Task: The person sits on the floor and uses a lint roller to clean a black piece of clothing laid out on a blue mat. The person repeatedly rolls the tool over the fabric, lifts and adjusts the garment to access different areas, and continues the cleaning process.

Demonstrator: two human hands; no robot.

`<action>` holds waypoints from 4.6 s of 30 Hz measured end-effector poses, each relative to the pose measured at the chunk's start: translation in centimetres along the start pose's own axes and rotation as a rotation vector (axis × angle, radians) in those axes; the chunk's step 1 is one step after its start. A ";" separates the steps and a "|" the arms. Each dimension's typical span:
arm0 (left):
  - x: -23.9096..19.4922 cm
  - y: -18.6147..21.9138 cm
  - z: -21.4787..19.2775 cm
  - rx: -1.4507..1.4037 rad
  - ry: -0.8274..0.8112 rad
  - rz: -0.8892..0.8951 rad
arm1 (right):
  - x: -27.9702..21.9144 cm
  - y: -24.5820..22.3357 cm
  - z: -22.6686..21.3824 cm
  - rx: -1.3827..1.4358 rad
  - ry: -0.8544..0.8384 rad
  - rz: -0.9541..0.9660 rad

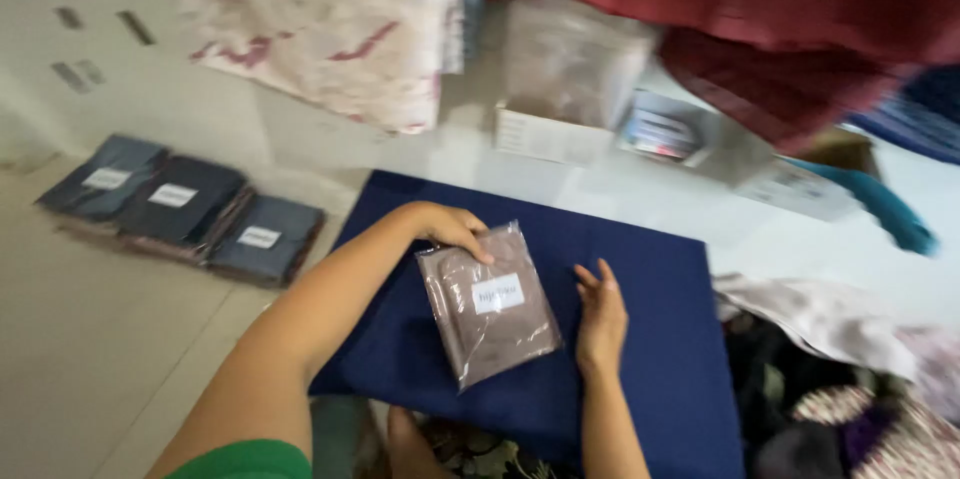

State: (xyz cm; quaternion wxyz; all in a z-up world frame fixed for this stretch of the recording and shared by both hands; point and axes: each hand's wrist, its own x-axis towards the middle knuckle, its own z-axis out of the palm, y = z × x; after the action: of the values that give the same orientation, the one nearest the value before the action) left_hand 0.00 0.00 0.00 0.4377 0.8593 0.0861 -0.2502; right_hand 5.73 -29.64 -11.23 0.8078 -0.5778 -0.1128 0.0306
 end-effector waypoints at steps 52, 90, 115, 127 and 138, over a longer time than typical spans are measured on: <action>-7.7 -48.1 -5.7 -1.630 1.644 -0.802 | -3.7 -1.0 6.0 -0.416 -0.213 -0.182; -4.0 8.8 27.7 0.031 0.522 0.338 | -6.6 -10.1 -35.3 -1.526 1.094 -0.637; -8.8 8.3 25.0 -0.107 0.455 0.496 | -4.8 -16.6 -37.3 -0.391 1.106 -0.472; -10.9 9.4 24.1 -0.093 0.361 0.523 | -5.3 -37.5 -31.4 -0.427 0.800 -0.798; -7.9 10.1 27.1 -0.653 0.009 0.516 | -20.1 -24.3 -7.0 -0.658 -0.564 -0.362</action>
State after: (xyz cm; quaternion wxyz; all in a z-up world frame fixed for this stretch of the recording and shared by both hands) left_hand -12.68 -27.05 -2.23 0.7352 0.6699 -0.0553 -0.0881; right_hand -14.24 -47.78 6.49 0.5117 -0.7436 -0.4303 0.0077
